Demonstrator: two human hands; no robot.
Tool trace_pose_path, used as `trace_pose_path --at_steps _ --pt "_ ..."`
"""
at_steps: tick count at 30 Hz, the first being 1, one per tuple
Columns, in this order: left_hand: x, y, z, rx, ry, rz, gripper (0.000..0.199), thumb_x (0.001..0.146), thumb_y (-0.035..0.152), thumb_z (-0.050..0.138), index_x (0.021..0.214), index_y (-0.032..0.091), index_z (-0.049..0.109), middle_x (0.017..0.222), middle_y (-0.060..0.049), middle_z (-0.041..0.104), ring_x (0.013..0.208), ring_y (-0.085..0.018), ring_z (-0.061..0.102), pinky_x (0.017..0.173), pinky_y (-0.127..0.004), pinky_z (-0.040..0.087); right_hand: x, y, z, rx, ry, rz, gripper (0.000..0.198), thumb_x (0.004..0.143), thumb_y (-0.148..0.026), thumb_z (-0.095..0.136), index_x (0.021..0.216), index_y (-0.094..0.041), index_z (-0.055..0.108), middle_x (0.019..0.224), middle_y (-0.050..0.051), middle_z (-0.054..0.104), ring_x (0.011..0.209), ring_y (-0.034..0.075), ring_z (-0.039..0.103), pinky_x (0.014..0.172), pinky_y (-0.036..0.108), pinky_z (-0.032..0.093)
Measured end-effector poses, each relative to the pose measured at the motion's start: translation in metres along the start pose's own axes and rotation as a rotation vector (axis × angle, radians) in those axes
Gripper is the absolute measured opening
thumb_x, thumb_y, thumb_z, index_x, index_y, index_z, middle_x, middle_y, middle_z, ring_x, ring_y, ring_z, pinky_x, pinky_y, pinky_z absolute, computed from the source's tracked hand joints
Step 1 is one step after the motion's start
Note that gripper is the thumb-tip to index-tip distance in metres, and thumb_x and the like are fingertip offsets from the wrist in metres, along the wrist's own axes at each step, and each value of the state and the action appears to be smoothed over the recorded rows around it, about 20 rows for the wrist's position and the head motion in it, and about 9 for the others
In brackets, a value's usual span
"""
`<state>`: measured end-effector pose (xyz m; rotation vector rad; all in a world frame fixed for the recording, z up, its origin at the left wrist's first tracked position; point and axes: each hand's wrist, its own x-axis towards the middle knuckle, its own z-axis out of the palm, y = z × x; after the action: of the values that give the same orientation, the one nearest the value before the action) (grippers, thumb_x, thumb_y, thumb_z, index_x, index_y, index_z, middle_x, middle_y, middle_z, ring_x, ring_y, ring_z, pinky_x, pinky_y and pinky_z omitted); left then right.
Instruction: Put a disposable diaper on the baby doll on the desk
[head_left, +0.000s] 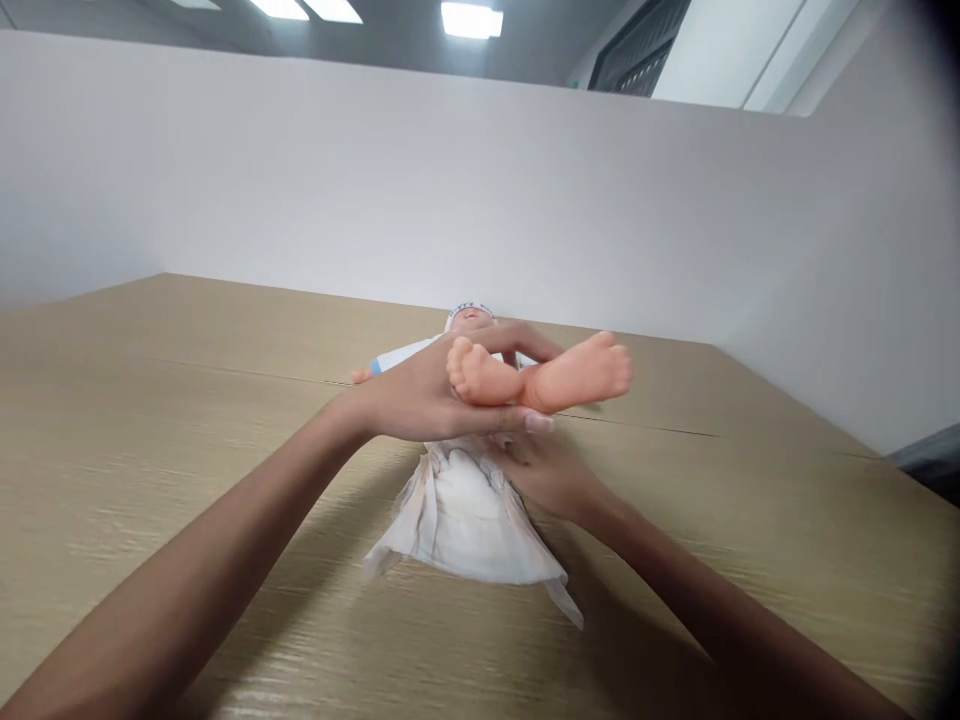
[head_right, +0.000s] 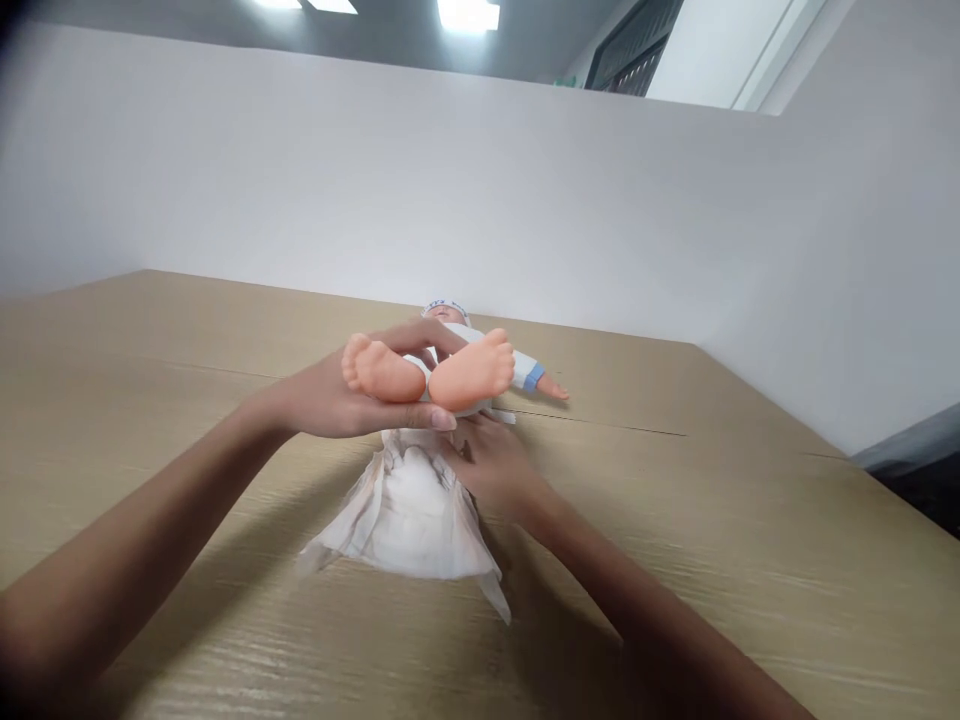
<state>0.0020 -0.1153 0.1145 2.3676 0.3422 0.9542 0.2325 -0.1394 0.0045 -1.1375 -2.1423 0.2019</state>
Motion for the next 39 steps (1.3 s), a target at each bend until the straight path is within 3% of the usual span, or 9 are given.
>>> trace_pose_path --at_steps 6,9,13,18,21,23,26,31,39 --pt "-0.017 0.002 0.023 0.016 -0.07 -0.079 0.042 0.095 0.046 0.081 0.132 0.028 0.071 0.129 -0.006 0.074 0.122 -0.027 0.066 0.104 -0.043 0.055 -0.039 -0.02 -0.034 0.036 0.273 0.104 0.068 0.092 -0.048 0.085 0.147 -0.027 0.051 0.146 0.014 0.068 0.134 0.036 0.067 0.113 0.055 0.057" --pt "-0.026 0.007 0.034 0.008 -0.097 -0.075 0.035 0.095 0.042 0.081 0.127 0.03 0.071 0.133 -0.005 0.074 0.125 -0.027 0.063 0.106 -0.045 0.054 -0.038 -0.035 -0.038 0.177 0.115 0.005 0.066 0.098 -0.034 0.076 0.157 -0.028 0.046 0.16 0.012 0.059 0.149 0.031 0.056 0.123 0.051 0.049" --pt "-0.044 0.015 0.031 0.029 -0.105 -0.164 0.048 0.093 0.041 0.082 0.136 0.03 0.066 0.142 -0.007 0.07 0.128 -0.029 0.064 0.105 -0.045 0.055 -0.032 -0.041 -0.049 0.27 -0.018 -0.04 0.051 0.099 -0.023 0.068 0.148 -0.026 0.059 0.148 0.009 0.069 0.137 0.029 0.066 0.117 0.048 0.055" --pt "-0.081 0.013 0.007 0.253 -0.217 -0.266 0.045 0.093 0.043 0.08 0.133 0.027 0.068 0.13 -0.007 0.073 0.119 -0.03 0.068 0.103 -0.046 0.057 -0.047 -0.028 -0.073 0.167 -0.146 -0.181 0.047 0.097 -0.014 0.059 0.142 -0.027 0.067 0.148 0.008 0.069 0.142 0.028 0.062 0.12 0.046 0.051" --pt "-0.11 0.001 0.003 0.301 -0.244 -0.226 0.04 0.092 0.027 0.074 0.132 0.027 0.069 0.14 -0.008 0.07 0.138 -0.033 0.061 0.116 -0.05 0.052 -0.063 -0.012 -0.072 0.039 -0.227 -0.284 0.054 0.091 -0.009 0.055 0.141 -0.026 0.068 0.15 0.009 0.066 0.147 0.028 0.058 0.122 0.048 0.048" --pt "-0.128 -0.009 0.008 0.306 -0.251 -0.223 0.056 0.087 0.012 0.069 0.14 0.03 0.067 0.149 -0.007 0.067 0.151 -0.034 0.051 0.121 -0.053 0.049 -0.072 -0.001 -0.063 -0.063 -0.235 -0.317 0.056 0.088 -0.005 0.053 0.138 -0.026 0.069 0.15 0.01 0.066 0.147 0.028 0.058 0.124 0.05 0.047" --pt "-0.147 -0.024 0.018 0.327 -0.274 -0.215 0.075 0.079 -0.004 0.06 0.145 0.032 0.066 0.152 -0.006 0.068 0.156 -0.032 0.046 0.123 -0.055 0.05 -0.082 0.012 -0.048 -0.141 -0.211 -0.322 0.056 0.087 0.001 0.047 0.131 -0.024 0.071 0.148 0.011 0.068 0.148 0.026 0.058 0.123 0.051 0.048" --pt "-0.154 -0.032 0.026 0.32 -0.267 -0.218 0.076 0.085 -0.004 0.062 0.151 0.033 0.063 0.156 -0.006 0.065 0.158 -0.032 0.044 0.123 -0.055 0.051 -0.086 0.015 -0.05 -0.041 -0.27 -0.252 0.061 0.09 0.002 0.044 0.136 -0.025 0.072 0.152 0.009 0.066 0.152 0.021 0.055 0.123 0.042 0.049" --pt "-0.145 -0.012 0.02 0.204 -0.268 -0.369 0.051 0.107 0.016 0.05 0.152 0.036 0.062 0.16 -0.006 0.06 0.161 -0.031 0.042 0.124 -0.052 0.049 -0.076 0.004 -0.071 0.142 -0.361 -0.09 0.044 0.113 -0.022 0.039 0.138 -0.029 0.075 0.151 0.007 0.069 0.145 0.021 0.063 0.121 0.043 0.052"
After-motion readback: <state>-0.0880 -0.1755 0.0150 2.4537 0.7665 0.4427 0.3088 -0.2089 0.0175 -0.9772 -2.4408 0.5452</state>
